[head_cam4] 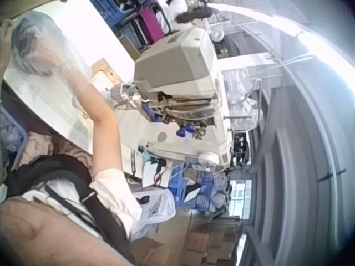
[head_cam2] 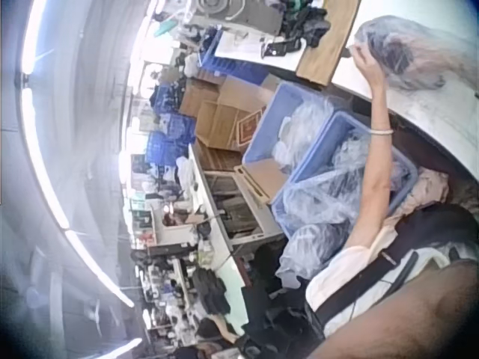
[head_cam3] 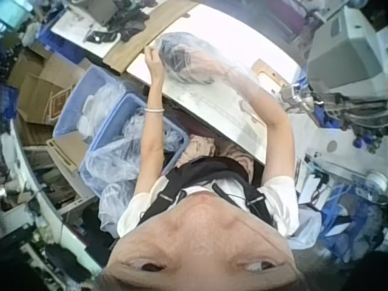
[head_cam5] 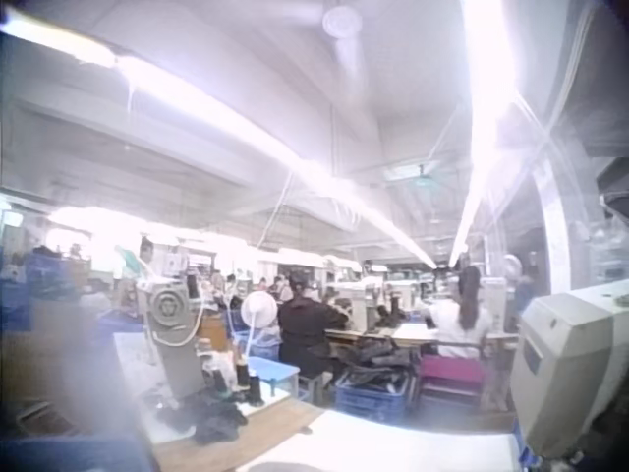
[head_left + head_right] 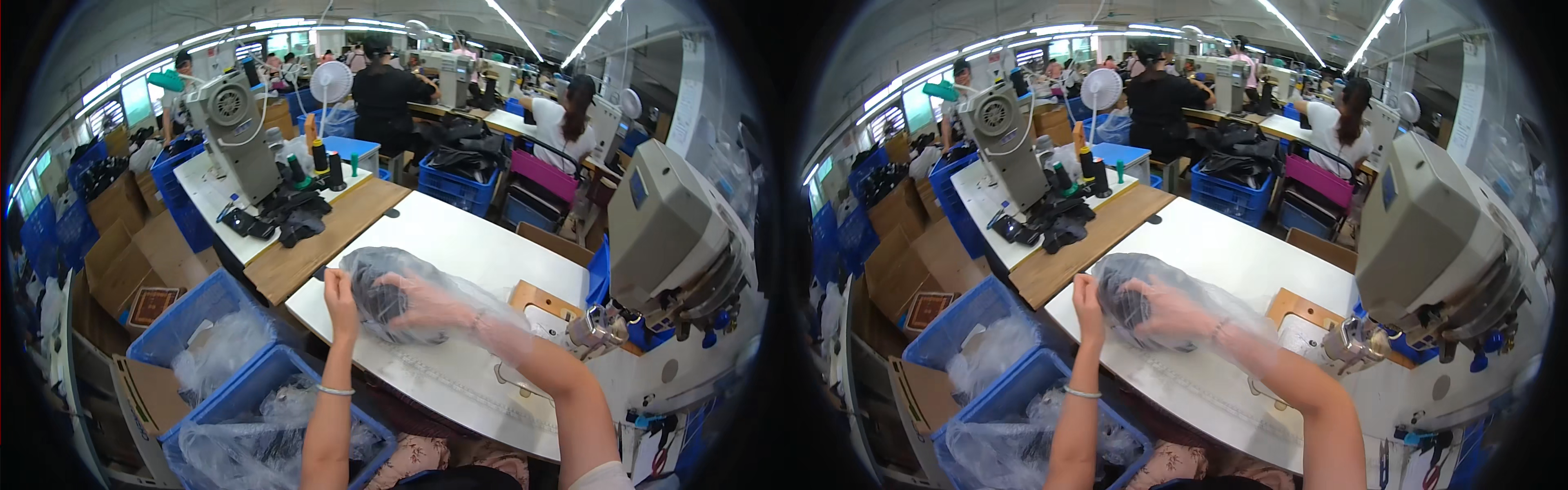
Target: The person sorts and stacks black shoe uppers by hand, taking them from a plastic bin and placing them onto a workbench.
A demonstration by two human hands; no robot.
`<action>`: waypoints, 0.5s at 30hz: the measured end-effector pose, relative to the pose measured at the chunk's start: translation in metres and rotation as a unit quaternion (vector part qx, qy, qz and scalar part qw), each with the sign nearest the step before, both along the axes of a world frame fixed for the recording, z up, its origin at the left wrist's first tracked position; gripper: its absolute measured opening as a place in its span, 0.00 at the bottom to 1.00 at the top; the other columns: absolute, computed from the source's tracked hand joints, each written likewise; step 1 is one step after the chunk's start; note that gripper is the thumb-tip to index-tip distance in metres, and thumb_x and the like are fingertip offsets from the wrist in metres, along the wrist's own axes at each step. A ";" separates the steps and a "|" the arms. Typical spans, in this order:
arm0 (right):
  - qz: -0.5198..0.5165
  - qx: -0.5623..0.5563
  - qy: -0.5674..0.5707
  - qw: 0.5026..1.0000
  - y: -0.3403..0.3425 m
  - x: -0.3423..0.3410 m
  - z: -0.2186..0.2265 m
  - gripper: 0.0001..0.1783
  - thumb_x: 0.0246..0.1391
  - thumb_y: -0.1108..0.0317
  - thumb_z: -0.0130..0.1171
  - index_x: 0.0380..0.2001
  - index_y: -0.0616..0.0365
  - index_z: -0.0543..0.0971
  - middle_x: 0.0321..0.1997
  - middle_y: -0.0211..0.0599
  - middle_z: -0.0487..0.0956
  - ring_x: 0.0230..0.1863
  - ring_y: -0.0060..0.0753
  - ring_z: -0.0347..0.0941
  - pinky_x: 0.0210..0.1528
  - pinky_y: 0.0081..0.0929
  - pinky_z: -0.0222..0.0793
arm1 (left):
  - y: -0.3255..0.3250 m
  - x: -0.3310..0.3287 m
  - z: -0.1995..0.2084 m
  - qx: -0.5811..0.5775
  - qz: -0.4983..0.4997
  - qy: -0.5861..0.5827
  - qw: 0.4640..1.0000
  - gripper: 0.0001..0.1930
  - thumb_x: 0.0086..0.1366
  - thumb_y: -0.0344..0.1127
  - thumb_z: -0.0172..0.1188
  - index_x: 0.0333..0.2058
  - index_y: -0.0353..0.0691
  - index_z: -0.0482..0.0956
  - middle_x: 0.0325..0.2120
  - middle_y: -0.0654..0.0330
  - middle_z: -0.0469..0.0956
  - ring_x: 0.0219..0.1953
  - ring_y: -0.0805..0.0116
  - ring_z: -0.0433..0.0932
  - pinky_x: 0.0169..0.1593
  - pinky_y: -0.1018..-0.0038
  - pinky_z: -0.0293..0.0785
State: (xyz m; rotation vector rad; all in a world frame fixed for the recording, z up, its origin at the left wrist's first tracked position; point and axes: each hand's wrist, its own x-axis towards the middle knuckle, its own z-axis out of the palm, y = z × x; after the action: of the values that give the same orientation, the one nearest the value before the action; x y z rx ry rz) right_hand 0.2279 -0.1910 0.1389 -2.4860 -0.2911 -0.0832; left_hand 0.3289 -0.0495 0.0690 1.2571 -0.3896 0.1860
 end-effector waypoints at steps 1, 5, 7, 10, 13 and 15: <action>-0.026 0.014 0.017 0.999 0.001 -0.002 0.002 0.40 0.36 0.62 0.68 0.56 0.49 0.65 0.48 0.53 0.66 0.51 0.53 0.66 0.54 0.39 0.63 | -0.002 0.008 -0.001 0.007 0.013 -0.022 1.000 0.09 0.68 0.36 0.47 0.28 0.41 0.66 0.21 0.70 0.56 0.24 0.79 0.55 0.28 0.80 0.53; -0.080 0.129 -0.067 0.986 -0.008 -0.009 0.004 0.43 0.32 0.59 0.71 0.56 0.55 0.67 0.56 0.50 0.67 0.60 0.44 0.62 0.62 0.34 0.56 | 0.016 0.055 0.008 0.087 0.168 -0.068 0.980 0.12 0.70 0.39 0.46 0.30 0.37 0.63 0.21 0.62 0.61 0.25 0.71 0.61 0.32 0.71 0.61; -0.114 0.123 -0.116 0.979 -0.020 -0.021 0.010 0.42 0.32 0.59 0.70 0.55 0.54 0.68 0.56 0.47 0.68 0.58 0.44 0.64 0.61 0.34 0.58 | 0.025 0.079 0.011 0.087 0.234 -0.020 0.968 0.13 0.70 0.40 0.46 0.30 0.37 0.62 0.21 0.59 0.62 0.26 0.67 0.62 0.34 0.68 0.62; -0.152 0.134 -0.191 0.960 -0.038 -0.048 0.026 0.40 0.31 0.63 0.70 0.53 0.56 0.69 0.51 0.46 0.72 0.55 0.42 0.68 0.59 0.32 0.62 | 0.053 0.135 -0.024 0.088 0.368 0.002 0.925 0.14 0.68 0.42 0.48 0.30 0.36 0.63 0.23 0.54 0.68 0.28 0.63 0.68 0.36 0.66 0.65; -0.237 0.186 -0.216 0.929 -0.056 -0.069 0.025 0.37 0.30 0.68 0.71 0.50 0.59 0.71 0.49 0.44 0.73 0.52 0.39 0.70 0.56 0.29 0.64 | 0.072 0.160 -0.057 0.148 0.401 0.010 0.904 0.14 0.68 0.42 0.49 0.31 0.35 0.64 0.22 0.55 0.67 0.27 0.61 0.67 0.36 0.66 0.65; -0.273 0.182 -0.230 0.916 -0.067 -0.074 0.011 0.38 0.30 0.69 0.72 0.50 0.59 0.71 0.48 0.44 0.74 0.52 0.39 0.71 0.55 0.28 0.65 | 0.091 0.167 -0.068 0.209 0.346 0.011 0.915 0.14 0.67 0.42 0.49 0.31 0.35 0.65 0.22 0.53 0.68 0.27 0.59 0.69 0.37 0.66 0.66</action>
State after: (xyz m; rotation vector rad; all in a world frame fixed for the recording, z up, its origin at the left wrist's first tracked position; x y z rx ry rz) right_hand 0.1539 -0.2584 0.1497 -2.0741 0.2258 -0.8802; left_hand 0.4954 0.0414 0.0006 1.7863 0.0644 0.7206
